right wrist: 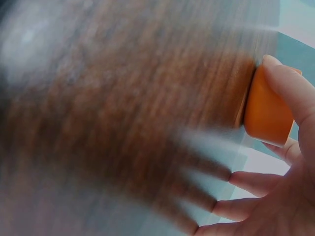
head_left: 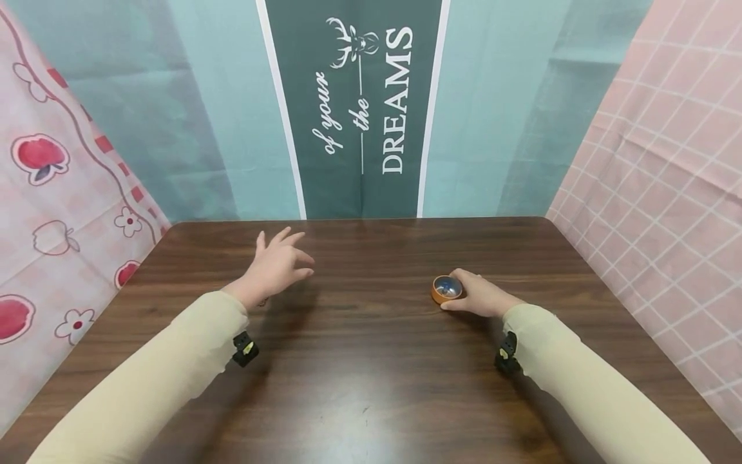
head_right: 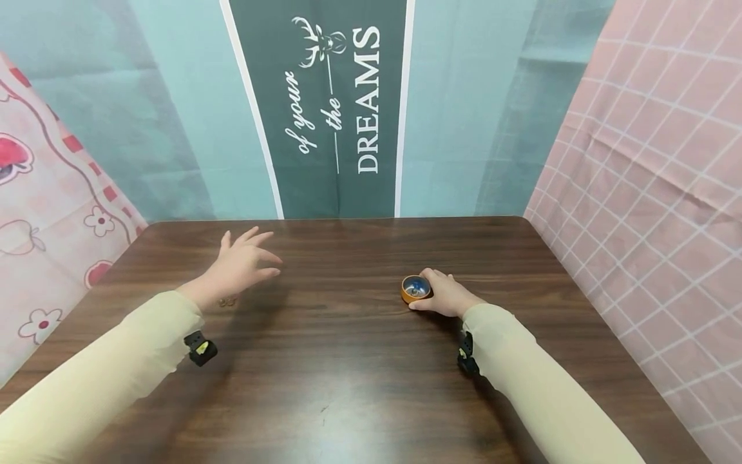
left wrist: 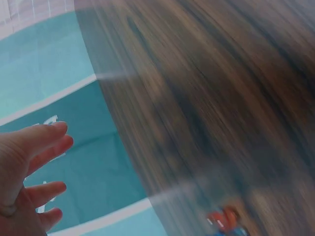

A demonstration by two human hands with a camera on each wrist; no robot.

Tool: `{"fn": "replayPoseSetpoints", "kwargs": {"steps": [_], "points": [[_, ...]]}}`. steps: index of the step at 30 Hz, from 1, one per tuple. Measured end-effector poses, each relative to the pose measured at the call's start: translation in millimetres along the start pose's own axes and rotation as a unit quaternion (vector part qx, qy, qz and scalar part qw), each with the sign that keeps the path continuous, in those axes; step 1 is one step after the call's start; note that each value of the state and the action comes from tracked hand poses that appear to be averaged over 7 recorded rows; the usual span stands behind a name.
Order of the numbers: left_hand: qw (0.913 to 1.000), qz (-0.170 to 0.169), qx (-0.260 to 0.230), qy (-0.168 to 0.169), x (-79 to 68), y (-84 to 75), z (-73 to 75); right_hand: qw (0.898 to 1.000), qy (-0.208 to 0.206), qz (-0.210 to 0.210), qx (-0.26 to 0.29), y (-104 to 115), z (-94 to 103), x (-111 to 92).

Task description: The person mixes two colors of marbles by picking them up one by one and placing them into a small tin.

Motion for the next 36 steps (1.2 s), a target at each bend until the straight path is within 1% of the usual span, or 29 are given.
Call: {"fn": "replayPoseSetpoints", "kwargs": {"steps": [5, 9, 12, 16, 20, 27, 30, 36], "points": [[0.9998, 0.019, -0.007, 0.009, -12.9, 19.5, 1.7, 1.0, 0.003, 0.0, -0.001, 0.1, 1.3, -0.7], [0.9995, 0.029, -0.011, 0.007, -21.8, 31.5, 3.1, 1.0, 0.004, 0.003, -0.001, 0.6, 2.0, 0.4], [0.9992, 0.036, -0.015, 0.012, -28.1, 39.5, 3.2, 1.0, 0.004, 0.001, -0.003, 0.7, 2.6, 0.4], [0.9981, 0.049, -0.024, 0.027, -37.8, 50.7, 0.4, 1.0, 0.005, -0.001, -0.001, 0.6, 2.9, 0.1], [0.9972, 0.059, -0.017, 0.043, -46.5, 60.7, -6.9, 1.0, 0.005, -0.001, 0.001, 0.8, 2.0, -0.2], [0.996, 0.07, -0.01, 0.054, -55.8, 68.8, -16.8, 1.0, 0.005, -0.003, 0.002, 1.2, 1.9, -1.0], [0.9961, 0.069, -0.008, 0.054, -57.4, 71.4, -21.0, 1.0, 0.004, -0.002, 0.002, 1.6, 2.0, -1.0], [0.9956, 0.065, 0.0, 0.067, -61.0, 74.5, -26.2, 1.0, 0.003, -0.003, 0.001, 2.6, 1.3, -0.4]]}}
Point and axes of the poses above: each hand's wrist, its own x-axis towards the middle knuckle, its own z-axis out of the back of the hand, y = z × x, the point moved 3 cm from there along x, towards the middle knuckle, and after that the axes turned 12 degrees about y, right-handed, at the moved point
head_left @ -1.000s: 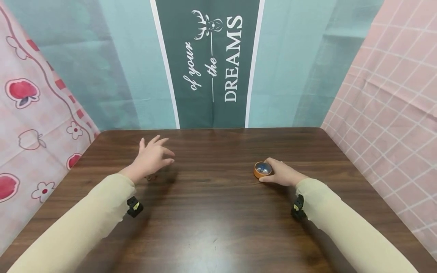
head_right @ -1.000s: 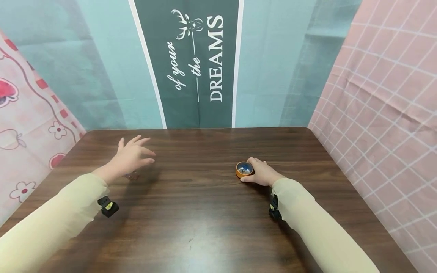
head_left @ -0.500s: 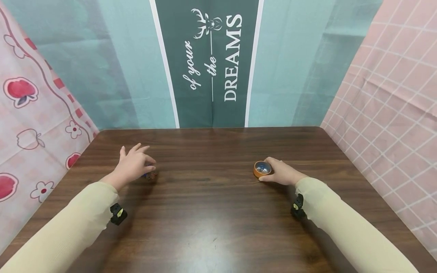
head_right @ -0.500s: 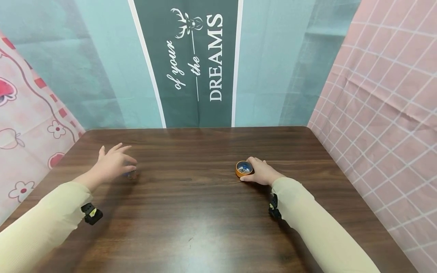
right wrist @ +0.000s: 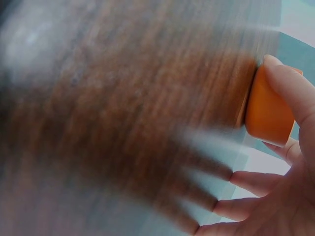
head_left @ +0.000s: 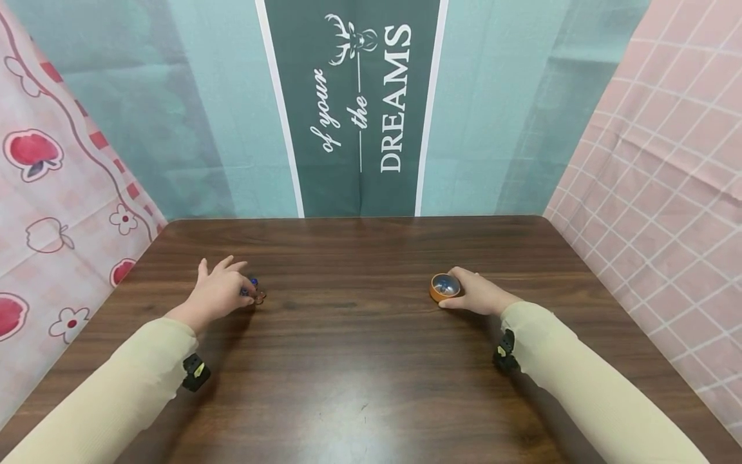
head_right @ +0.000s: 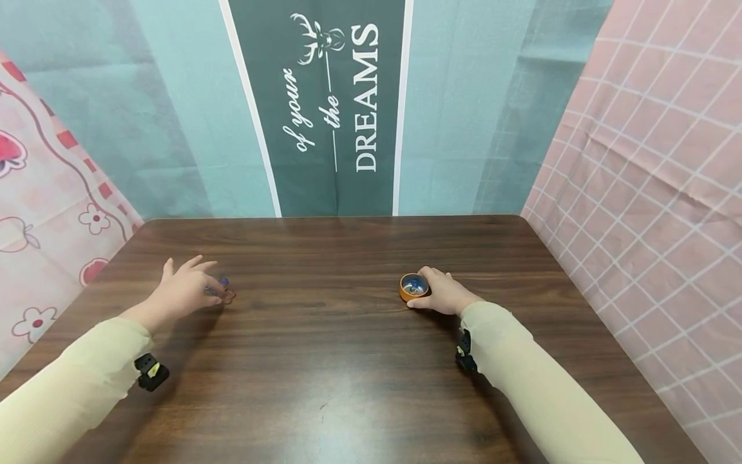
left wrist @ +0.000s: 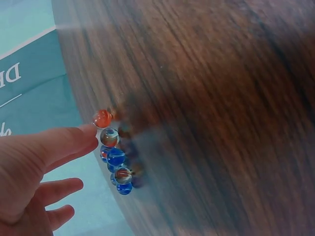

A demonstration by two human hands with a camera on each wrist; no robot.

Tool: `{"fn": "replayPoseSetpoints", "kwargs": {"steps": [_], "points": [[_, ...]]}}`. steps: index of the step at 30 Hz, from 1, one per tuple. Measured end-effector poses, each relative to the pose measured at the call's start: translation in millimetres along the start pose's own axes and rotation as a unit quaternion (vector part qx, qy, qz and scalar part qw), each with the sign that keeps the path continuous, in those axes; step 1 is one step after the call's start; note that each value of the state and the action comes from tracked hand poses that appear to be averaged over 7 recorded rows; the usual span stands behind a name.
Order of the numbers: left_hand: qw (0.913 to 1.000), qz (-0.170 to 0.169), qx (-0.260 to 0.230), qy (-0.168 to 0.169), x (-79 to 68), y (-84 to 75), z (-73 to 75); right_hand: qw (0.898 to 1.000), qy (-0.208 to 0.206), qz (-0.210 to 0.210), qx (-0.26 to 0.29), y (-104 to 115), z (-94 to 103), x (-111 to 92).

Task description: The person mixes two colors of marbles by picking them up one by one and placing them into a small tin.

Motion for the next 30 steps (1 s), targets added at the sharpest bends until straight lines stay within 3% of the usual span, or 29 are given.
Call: {"fn": "replayPoseSetpoints", "kwargs": {"steps": [15, 30], "points": [[0.9999, -0.004, 0.002, 0.011, -1.9, 0.6, -4.9, 1.0, 0.005, -0.002, 0.005, 0.3, 0.4, -2.0], [0.9999, -0.012, 0.004, -0.002, -4.4, 1.3, -1.9, 1.0, 0.005, -0.005, 0.009, 1.4, 0.3, -1.3]]}}
Point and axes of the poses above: each hand's wrist, its own x-axis towards the middle knuckle, its own z-axis out of the back of the hand, y = z × x, the point moved 3 cm from there along x, towards the middle knuckle, and after that the axes turned 12 degrees about y, right-handed, at the moved point
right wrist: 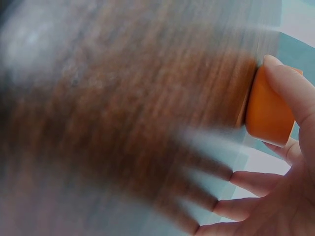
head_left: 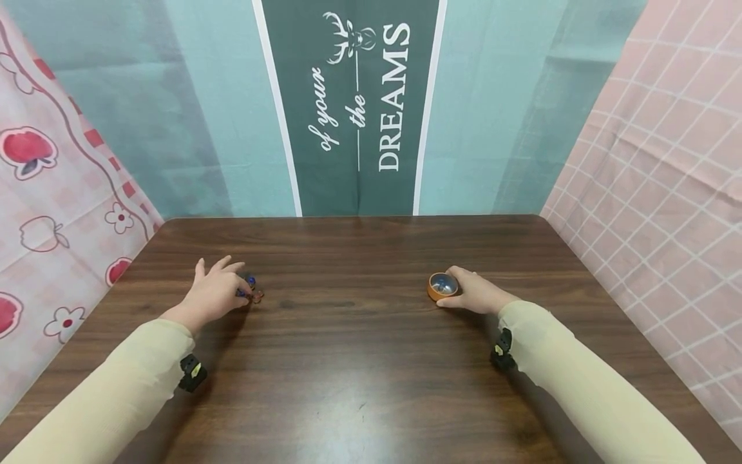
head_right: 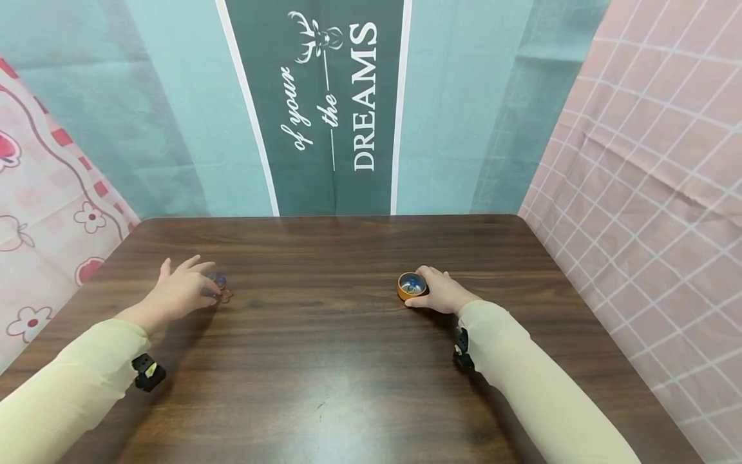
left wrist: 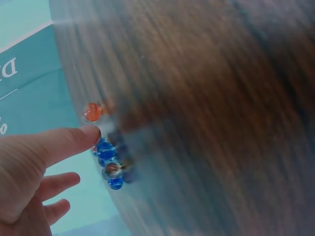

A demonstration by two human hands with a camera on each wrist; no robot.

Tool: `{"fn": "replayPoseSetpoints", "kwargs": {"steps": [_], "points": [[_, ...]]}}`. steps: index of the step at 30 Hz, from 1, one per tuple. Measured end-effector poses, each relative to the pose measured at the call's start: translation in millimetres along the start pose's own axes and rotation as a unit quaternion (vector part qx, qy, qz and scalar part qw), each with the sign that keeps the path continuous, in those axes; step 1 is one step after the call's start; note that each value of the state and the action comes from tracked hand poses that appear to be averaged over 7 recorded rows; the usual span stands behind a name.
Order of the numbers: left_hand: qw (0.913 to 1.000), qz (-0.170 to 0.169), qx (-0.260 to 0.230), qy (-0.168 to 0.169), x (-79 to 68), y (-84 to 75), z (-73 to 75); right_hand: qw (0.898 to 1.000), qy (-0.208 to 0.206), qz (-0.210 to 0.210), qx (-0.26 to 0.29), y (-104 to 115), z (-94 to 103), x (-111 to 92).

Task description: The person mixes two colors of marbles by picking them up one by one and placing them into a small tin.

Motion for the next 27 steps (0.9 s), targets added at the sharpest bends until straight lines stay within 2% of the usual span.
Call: {"fn": "replayPoseSetpoints", "kwargs": {"steps": [11, 20, 27], "points": [[0.9997, 0.002, 0.0, -0.026, 3.7, -2.7, 7.8, 1.0, 0.004, 0.003, -0.001, 0.7, 0.7, 0.3], [0.9988, 0.0, -0.019, -0.045, 6.1, -7.3, 13.7, 1.0, 0.003, -0.004, -0.005, -1.3, -0.2, 0.9], [0.9977, -0.006, -0.015, -0.065, 10.4, -10.3, 14.4, 1.0, 0.002, -0.001, -0.007, 0.4, 0.2, 2.1]]}}
Point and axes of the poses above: each hand's wrist, its own x-axis towards the middle knuckle, its own z-axis out of the back of the hand, y = z × x, the point moved 3 cm from there along x, towards the middle knuckle, and after that the axes turned 12 degrees about y, right-handed, at the moved point
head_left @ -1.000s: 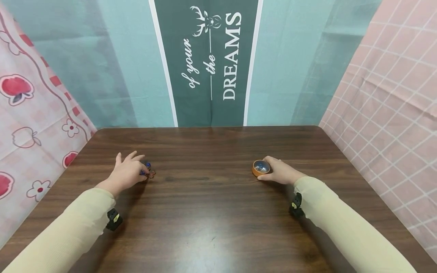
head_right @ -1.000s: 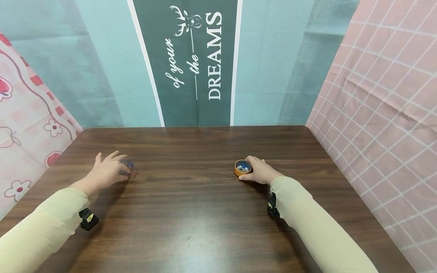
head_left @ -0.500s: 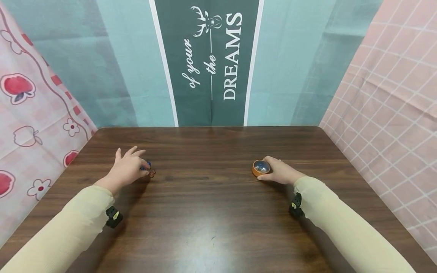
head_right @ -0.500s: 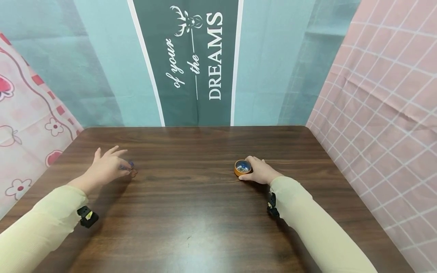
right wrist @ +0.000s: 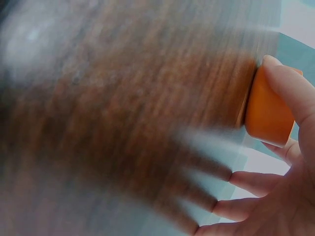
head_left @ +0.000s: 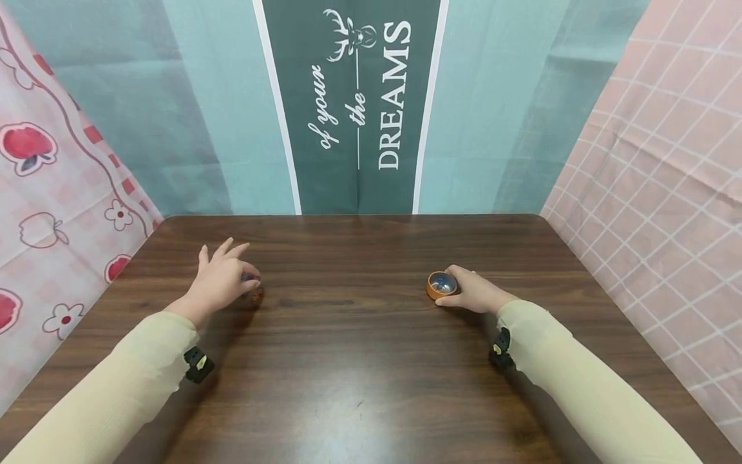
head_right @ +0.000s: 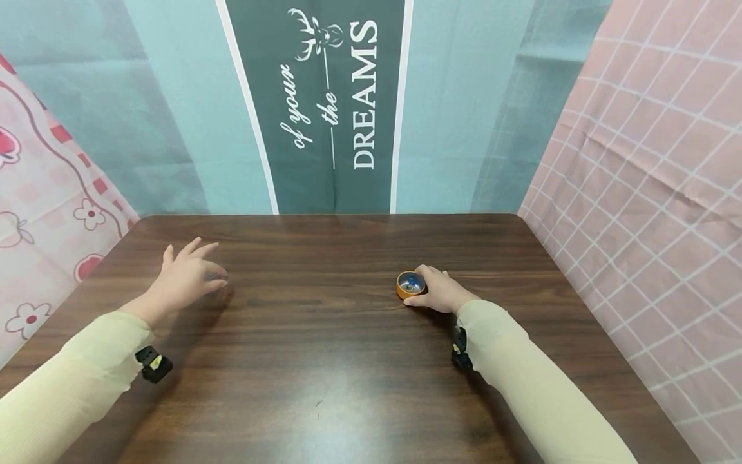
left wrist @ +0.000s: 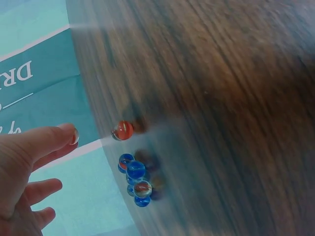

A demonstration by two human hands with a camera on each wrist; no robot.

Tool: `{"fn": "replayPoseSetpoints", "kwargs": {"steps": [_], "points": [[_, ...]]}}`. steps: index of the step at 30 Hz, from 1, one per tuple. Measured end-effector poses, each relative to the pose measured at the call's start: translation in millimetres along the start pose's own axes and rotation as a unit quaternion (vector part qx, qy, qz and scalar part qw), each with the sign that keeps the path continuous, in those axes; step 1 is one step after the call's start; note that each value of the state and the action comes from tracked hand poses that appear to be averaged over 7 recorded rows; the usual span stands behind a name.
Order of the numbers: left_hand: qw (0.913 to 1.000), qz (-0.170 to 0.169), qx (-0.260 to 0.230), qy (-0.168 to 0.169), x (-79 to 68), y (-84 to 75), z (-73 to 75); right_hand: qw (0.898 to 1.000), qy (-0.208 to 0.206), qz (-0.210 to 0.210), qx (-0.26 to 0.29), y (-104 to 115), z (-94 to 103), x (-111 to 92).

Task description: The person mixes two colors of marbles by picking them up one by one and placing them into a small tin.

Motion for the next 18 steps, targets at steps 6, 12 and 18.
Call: {"fn": "replayPoseSetpoints", "kwargs": {"steps": [6, 12, 18], "points": [[0.9997, -0.008, -0.008, -0.022, 4.5, -8.2, 3.3, 1.0, 0.003, -0.007, 0.003, -1.9, -0.1, 0.7], [0.9993, -0.014, -0.008, -0.035, 10.2, -14.8, 4.0, 1.0, -0.002, -0.006, 0.003, -3.0, -0.4, 1.0], [0.999, -0.011, -0.01, -0.041, 15.2, -19.7, 3.2, 1.0, 0.001, -0.004, -0.001, -3.2, -1.1, 1.4]]}}
Point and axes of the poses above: each hand's wrist, its own x-axis towards the middle knuckle, its own z-axis out of the back of the hand, y = z × x, the point moved 3 cm from there along x, towards the middle knuckle, and after that the axes turned 12 degrees about y, right-handed, at the moved point
